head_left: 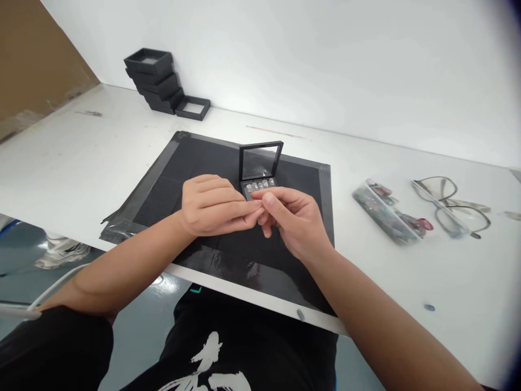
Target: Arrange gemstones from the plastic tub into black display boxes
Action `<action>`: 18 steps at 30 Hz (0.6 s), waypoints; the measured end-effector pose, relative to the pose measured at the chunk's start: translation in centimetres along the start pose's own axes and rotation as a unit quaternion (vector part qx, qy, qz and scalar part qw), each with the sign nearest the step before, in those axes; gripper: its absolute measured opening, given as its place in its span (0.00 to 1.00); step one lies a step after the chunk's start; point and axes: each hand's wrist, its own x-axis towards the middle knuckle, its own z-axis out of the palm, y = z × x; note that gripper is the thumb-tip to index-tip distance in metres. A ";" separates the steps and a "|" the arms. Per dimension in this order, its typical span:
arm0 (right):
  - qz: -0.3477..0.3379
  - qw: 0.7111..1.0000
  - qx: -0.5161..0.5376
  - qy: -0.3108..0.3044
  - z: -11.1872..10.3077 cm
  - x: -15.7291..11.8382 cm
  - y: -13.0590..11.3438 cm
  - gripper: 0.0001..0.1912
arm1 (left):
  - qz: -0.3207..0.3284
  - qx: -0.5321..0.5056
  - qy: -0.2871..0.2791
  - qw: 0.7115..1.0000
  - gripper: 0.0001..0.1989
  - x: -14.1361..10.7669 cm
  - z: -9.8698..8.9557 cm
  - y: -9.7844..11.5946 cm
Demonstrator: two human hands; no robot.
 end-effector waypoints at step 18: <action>0.014 0.998 -0.051 0.047 -0.7 0.4 0.3 0.18 | -0.191 -0.160 -0.026 0.968 0.15 -1.3 1.3 0.1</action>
